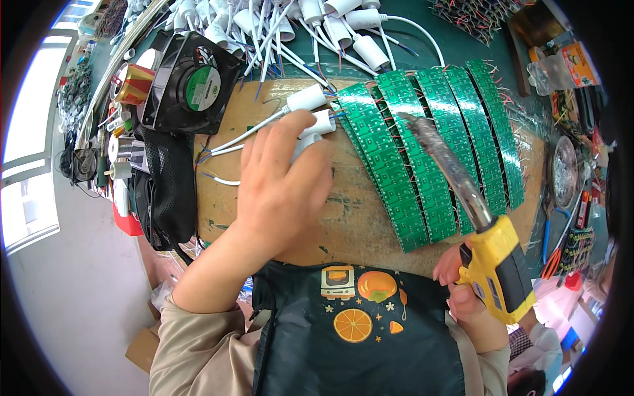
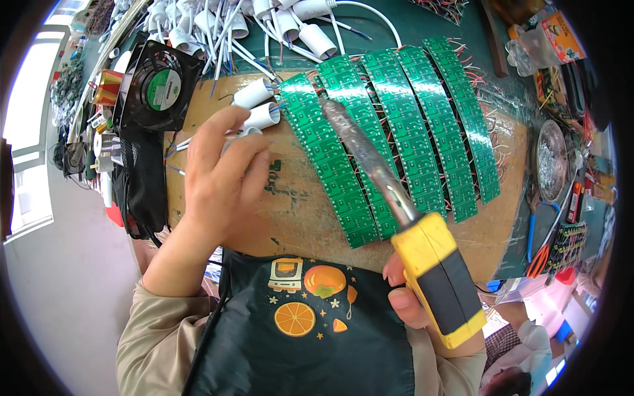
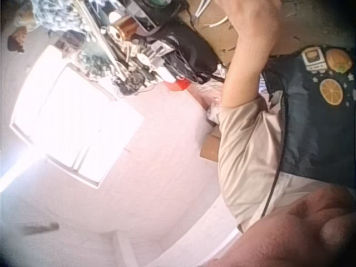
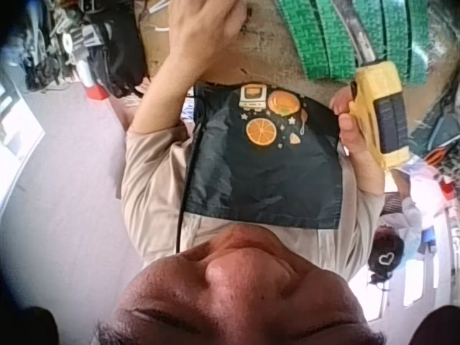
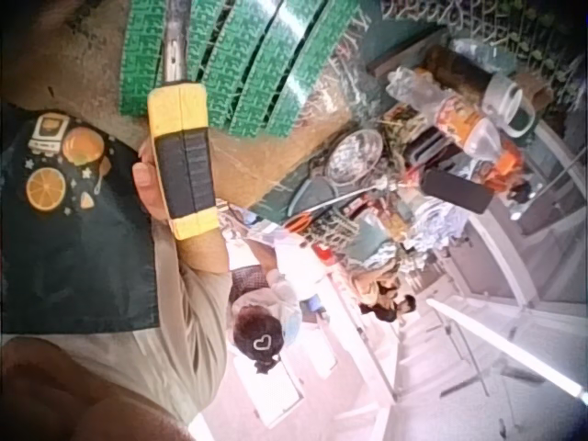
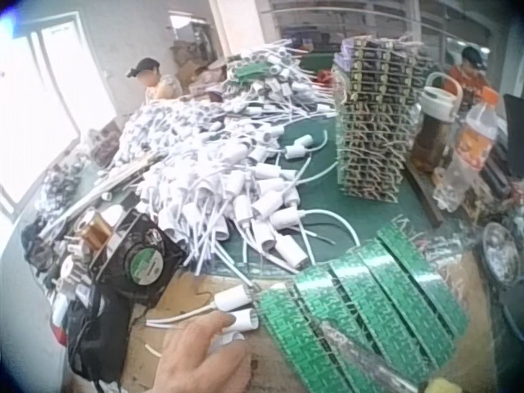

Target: The person solders wired connectors onto circuit board strips using a soldering iron.

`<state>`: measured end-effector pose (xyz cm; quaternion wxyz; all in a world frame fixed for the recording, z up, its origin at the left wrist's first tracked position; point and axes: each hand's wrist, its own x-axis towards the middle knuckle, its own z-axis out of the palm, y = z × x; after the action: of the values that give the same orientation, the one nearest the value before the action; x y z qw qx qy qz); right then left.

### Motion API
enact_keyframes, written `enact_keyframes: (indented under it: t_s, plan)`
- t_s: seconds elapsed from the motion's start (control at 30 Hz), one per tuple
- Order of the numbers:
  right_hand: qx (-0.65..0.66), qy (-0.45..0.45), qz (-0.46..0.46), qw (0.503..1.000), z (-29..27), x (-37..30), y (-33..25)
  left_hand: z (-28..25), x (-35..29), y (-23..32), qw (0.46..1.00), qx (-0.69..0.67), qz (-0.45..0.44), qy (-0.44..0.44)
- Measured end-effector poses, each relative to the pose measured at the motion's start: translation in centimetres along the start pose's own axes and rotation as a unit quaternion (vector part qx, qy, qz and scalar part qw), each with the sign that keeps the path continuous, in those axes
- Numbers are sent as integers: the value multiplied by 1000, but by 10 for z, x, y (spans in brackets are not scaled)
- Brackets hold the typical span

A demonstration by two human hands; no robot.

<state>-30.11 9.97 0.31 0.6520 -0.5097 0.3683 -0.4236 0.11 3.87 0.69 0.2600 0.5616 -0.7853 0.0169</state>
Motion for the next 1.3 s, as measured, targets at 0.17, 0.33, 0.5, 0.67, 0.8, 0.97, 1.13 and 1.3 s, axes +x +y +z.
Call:
enact_keyframes:
  t_s: [0.17, 0.33, 0.5, 0.67, 0.8, 0.97, 1.13, 1.3]
  plan:
    - [-6, 69, 144, 987, 24, 9, -13, 9, 17, 6, 994, -92, -61, 12]
    - [-11, 61, 169, 984, 24, 11, -15, 29, 17, 3, 988, -114, -100, 41]
    - [-47, -9, 101, 994, 17, 17, -15, 31, 17, 2, 983, -125, -126, 47]
    - [-90, -11, 126, 988, 17, 20, -13, 36, 17, 1, 983, -125, -120, 55]
    - [-96, 29, 165, 981, 20, 20, -15, 36, 18, 3, 981, -129, -141, 43]
    - [-49, 55, 176, 982, 24, 25, -18, 38, 16, 1, 981, -129, -133, 62]
    - [-12, 94, 158, 983, 29, 26, -18, 39, 16, 0, 979, -136, -134, 64]
    - [-49, 67, 158, 984, 26, 25, -15, 42, 16, -2, 978, -150, -121, 78]
